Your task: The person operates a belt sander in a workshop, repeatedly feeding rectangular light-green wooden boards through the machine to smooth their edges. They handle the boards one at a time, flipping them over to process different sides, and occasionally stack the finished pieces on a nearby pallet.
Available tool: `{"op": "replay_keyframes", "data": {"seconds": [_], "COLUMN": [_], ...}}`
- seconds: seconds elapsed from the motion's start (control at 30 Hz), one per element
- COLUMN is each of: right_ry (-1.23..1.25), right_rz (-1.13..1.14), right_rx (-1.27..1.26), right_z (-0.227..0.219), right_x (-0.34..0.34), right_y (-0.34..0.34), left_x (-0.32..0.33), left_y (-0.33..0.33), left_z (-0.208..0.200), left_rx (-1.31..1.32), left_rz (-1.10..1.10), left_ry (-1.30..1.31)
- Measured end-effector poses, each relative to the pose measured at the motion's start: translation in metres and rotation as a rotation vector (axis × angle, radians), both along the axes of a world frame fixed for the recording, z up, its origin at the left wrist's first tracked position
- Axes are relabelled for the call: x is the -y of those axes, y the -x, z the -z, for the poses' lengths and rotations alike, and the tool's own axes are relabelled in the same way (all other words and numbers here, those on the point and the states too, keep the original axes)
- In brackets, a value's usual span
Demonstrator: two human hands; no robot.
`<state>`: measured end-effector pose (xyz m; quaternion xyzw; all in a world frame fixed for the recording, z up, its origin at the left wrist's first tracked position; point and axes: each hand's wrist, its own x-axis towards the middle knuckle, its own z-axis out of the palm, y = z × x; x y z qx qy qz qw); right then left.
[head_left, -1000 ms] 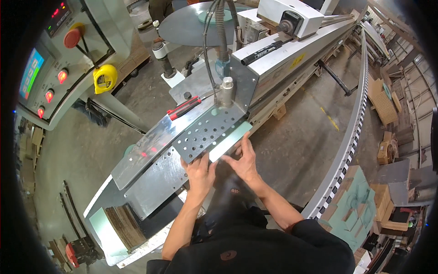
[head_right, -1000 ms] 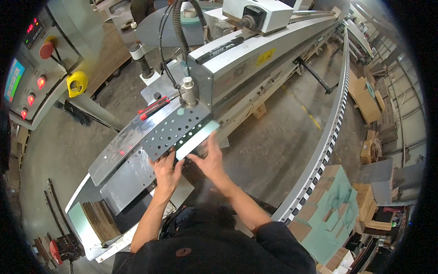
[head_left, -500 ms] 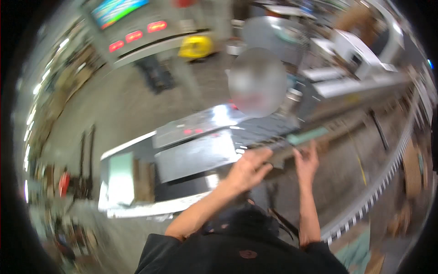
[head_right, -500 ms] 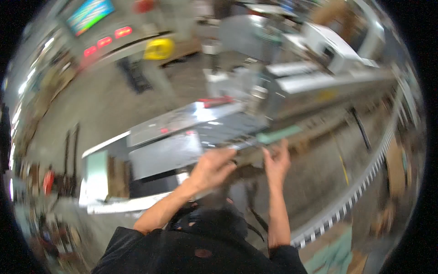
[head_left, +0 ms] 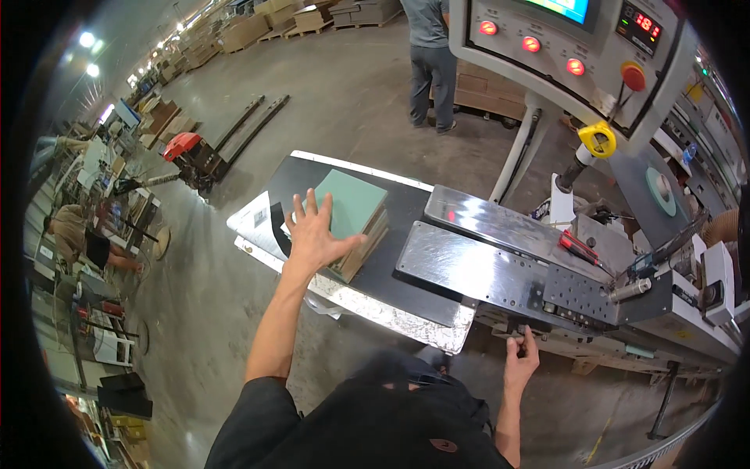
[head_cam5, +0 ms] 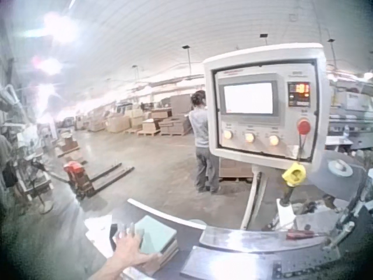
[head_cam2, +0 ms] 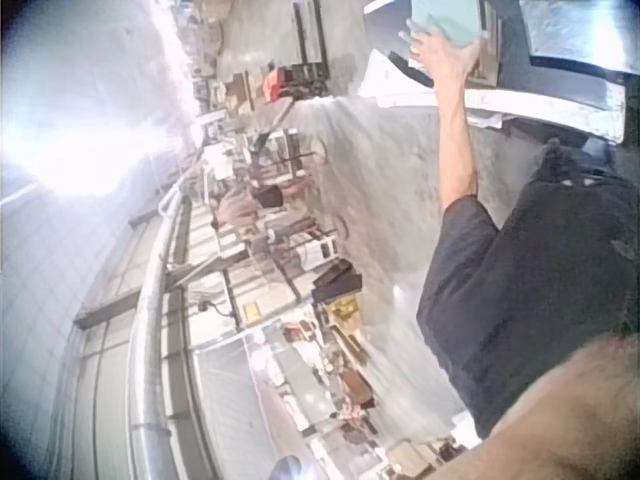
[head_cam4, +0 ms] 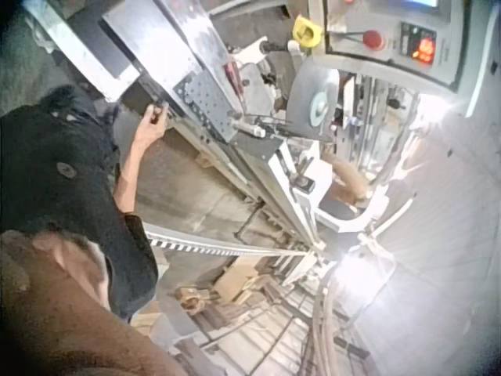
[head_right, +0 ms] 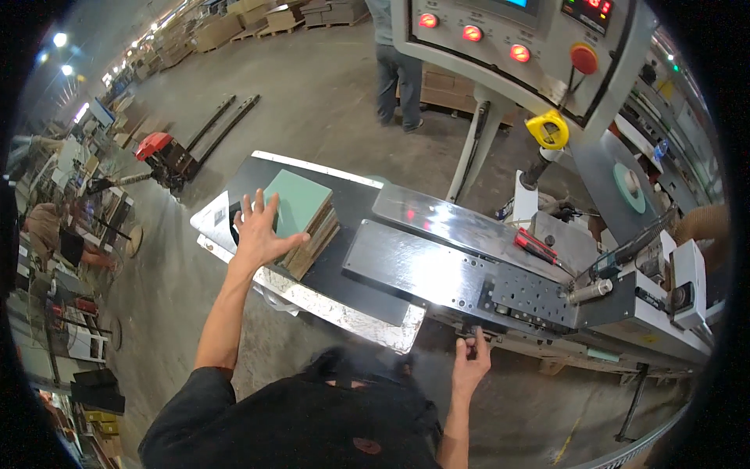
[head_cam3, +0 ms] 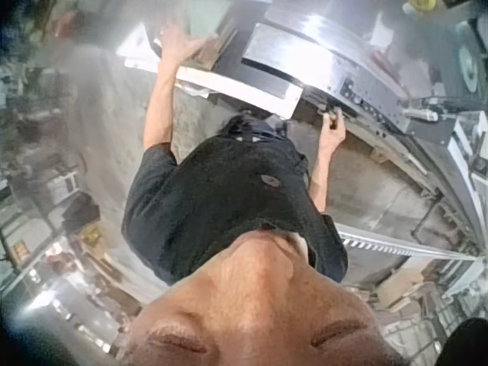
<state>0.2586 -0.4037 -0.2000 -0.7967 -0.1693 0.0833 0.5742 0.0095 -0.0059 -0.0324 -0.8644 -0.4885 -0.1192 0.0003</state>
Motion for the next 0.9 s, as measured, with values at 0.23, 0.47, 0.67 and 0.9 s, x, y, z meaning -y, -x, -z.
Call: {"op": "replay_keyframes", "data": {"seconds": [0.23, 0.47, 0.67, 0.9], "right_ry": [-0.015, -0.080, -0.122, -0.126], "right_rz": [-0.078, -0.114, 0.003, 0.289], "right_rx": [0.046, 0.060, 0.007, -0.074], "right_z": [-0.028, -0.034, -0.043, -0.039], "right_x": [-0.048, -0.062, -0.083, -0.086], "right_y": [0.025, 0.054, 0.075, 0.092], "left_x": [-0.022, 0.041, 0.084, 0.071], "left_y": [0.006, -0.042, -0.117, -0.164], "left_z": [0.007, -0.022, 0.057, 0.086], "left_rx": [0.092, 0.152, 0.061, 0.124], "left_rz": [0.081, 0.663, 1.084, 1.247], "left_ry": [0.080, 0.010, 0.196, 0.231]}}
